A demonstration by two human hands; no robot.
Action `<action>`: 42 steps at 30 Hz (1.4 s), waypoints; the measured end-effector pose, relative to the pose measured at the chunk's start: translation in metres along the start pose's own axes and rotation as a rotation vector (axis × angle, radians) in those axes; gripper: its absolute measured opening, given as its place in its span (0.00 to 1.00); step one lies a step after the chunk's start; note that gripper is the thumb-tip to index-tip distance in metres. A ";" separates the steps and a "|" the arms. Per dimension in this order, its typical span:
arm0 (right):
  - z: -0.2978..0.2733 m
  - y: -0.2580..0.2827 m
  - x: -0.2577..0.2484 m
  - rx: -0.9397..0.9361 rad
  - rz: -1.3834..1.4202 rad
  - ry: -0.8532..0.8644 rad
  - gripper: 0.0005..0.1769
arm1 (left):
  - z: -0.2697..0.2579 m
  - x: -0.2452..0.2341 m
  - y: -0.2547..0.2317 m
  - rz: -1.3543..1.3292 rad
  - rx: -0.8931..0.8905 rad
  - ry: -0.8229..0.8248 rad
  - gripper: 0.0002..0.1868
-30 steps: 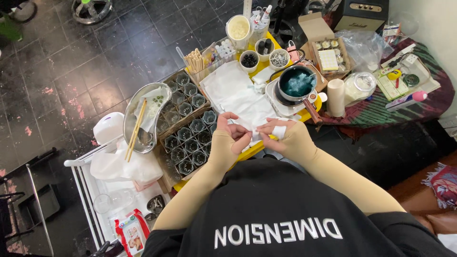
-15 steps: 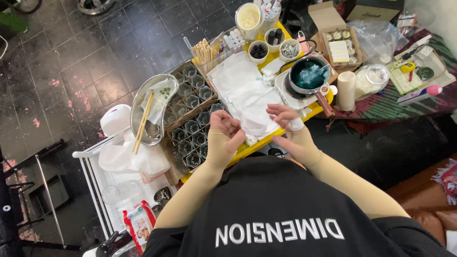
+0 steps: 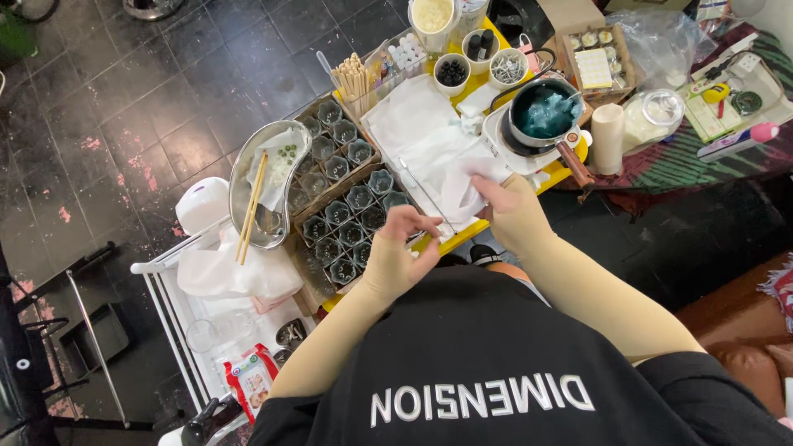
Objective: Cleaning small glass jars with wet wipes at a workshop station.
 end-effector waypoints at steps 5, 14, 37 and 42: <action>-0.011 0.018 0.013 -0.264 -0.463 0.162 0.06 | -0.028 -0.027 0.096 -0.289 -0.308 -0.285 0.16; -0.029 0.050 0.063 -0.560 -1.192 0.598 0.30 | 0.036 -0.006 -0.032 0.430 0.103 0.089 0.46; 0.054 0.062 -0.002 -0.133 -0.748 0.268 0.15 | 0.016 -0.018 0.044 -0.302 -0.461 -0.314 0.09; 0.046 0.051 0.011 -0.039 -0.390 0.304 0.23 | 0.022 -0.017 0.021 -0.611 -0.167 -0.291 0.11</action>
Point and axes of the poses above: each hand's wrist, its own z-axis towards the middle knuckle, its own x-axis out of the palm, y = z × x, the point moved 9 cm from there along z, towards the middle knuckle, and after that the axes turned 4 degrees about x, right-handed, at the moved point
